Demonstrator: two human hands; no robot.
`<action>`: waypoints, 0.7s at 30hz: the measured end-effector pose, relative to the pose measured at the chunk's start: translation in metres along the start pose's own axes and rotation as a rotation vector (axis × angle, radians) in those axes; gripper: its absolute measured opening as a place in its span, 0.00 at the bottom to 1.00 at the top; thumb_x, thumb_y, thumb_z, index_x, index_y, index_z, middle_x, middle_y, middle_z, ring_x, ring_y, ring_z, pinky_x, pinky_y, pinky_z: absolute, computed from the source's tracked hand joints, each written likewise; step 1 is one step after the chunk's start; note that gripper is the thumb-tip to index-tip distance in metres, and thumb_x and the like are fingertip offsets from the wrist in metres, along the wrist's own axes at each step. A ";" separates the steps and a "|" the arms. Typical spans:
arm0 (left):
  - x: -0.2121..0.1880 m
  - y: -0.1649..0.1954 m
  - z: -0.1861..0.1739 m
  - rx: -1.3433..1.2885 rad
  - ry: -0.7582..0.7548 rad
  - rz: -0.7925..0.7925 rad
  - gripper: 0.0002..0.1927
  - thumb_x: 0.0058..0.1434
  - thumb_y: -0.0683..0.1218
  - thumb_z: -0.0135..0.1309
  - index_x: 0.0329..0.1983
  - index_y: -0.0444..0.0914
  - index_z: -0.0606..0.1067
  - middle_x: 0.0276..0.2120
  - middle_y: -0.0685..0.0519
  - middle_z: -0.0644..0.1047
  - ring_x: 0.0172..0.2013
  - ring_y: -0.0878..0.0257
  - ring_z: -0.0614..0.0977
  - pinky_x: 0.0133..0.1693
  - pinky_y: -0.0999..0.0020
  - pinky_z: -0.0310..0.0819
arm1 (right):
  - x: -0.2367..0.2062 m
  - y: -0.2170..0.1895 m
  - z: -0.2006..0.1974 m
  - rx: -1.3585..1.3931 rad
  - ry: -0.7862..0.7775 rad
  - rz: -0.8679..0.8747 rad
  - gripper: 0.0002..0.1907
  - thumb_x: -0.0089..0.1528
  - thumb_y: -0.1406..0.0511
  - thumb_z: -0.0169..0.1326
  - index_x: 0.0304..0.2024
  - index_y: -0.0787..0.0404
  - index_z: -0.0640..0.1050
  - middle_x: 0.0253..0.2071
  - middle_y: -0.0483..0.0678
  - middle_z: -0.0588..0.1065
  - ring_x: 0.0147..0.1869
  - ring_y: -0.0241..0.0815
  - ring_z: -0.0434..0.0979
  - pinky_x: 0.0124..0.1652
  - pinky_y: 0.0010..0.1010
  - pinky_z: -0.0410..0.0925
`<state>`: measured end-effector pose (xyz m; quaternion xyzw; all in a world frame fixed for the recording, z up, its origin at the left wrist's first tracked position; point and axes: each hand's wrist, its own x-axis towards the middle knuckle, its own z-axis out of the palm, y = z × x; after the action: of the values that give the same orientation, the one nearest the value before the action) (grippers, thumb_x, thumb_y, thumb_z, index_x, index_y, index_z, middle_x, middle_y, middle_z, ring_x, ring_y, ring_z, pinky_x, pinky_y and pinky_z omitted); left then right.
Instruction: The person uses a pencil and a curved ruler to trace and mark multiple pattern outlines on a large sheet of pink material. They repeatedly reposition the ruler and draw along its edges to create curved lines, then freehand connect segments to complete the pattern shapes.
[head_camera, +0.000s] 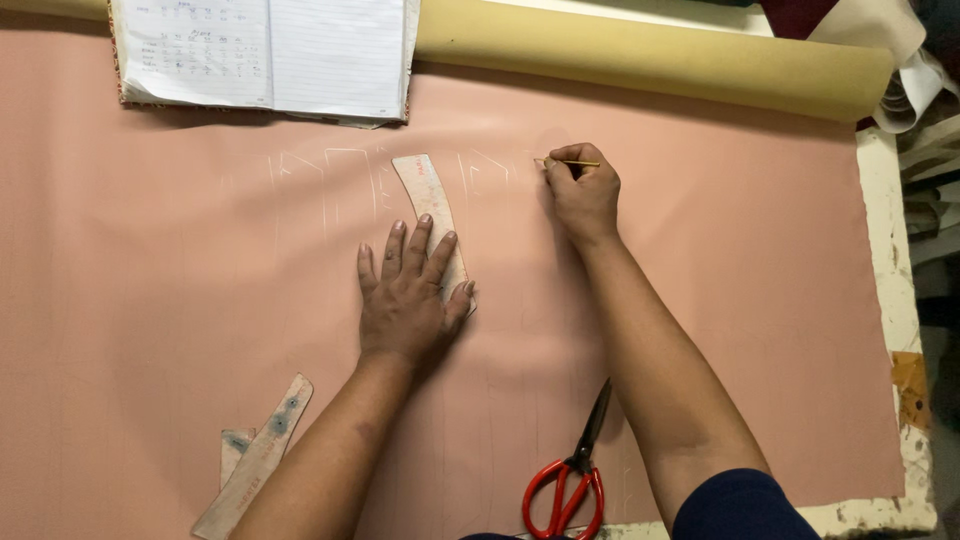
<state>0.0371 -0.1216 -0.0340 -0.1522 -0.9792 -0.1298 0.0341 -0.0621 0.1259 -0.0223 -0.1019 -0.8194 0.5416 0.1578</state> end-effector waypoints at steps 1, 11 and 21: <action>0.000 0.000 0.000 -0.006 -0.009 -0.004 0.35 0.64 0.68 0.40 0.73 0.53 0.62 0.75 0.53 0.56 0.74 0.53 0.52 0.69 0.39 0.33 | 0.000 0.000 0.001 0.009 -0.003 -0.010 0.04 0.63 0.69 0.57 0.39 0.64 0.79 0.35 0.45 0.80 0.38 0.31 0.78 0.41 0.23 0.73; -0.005 0.001 -0.011 -0.065 -0.029 -0.012 0.32 0.63 0.70 0.43 0.70 0.60 0.64 0.74 0.53 0.55 0.73 0.51 0.51 0.68 0.37 0.33 | -0.024 -0.011 -0.013 0.111 0.073 0.055 0.04 0.65 0.69 0.56 0.41 0.63 0.76 0.37 0.47 0.79 0.37 0.32 0.78 0.38 0.25 0.74; -0.026 0.017 -0.038 -0.079 -0.131 -0.003 0.34 0.63 0.71 0.42 0.72 0.62 0.62 0.75 0.51 0.50 0.74 0.49 0.47 0.68 0.36 0.28 | -0.246 -0.038 -0.034 0.499 -0.126 0.513 0.05 0.66 0.71 0.48 0.45 0.63 0.71 0.41 0.52 0.79 0.39 0.38 0.79 0.40 0.30 0.75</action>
<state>0.0677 -0.1234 0.0043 -0.1600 -0.9737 -0.1580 -0.0363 0.1794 0.0575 -0.0117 -0.2291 -0.6180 0.7520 -0.0141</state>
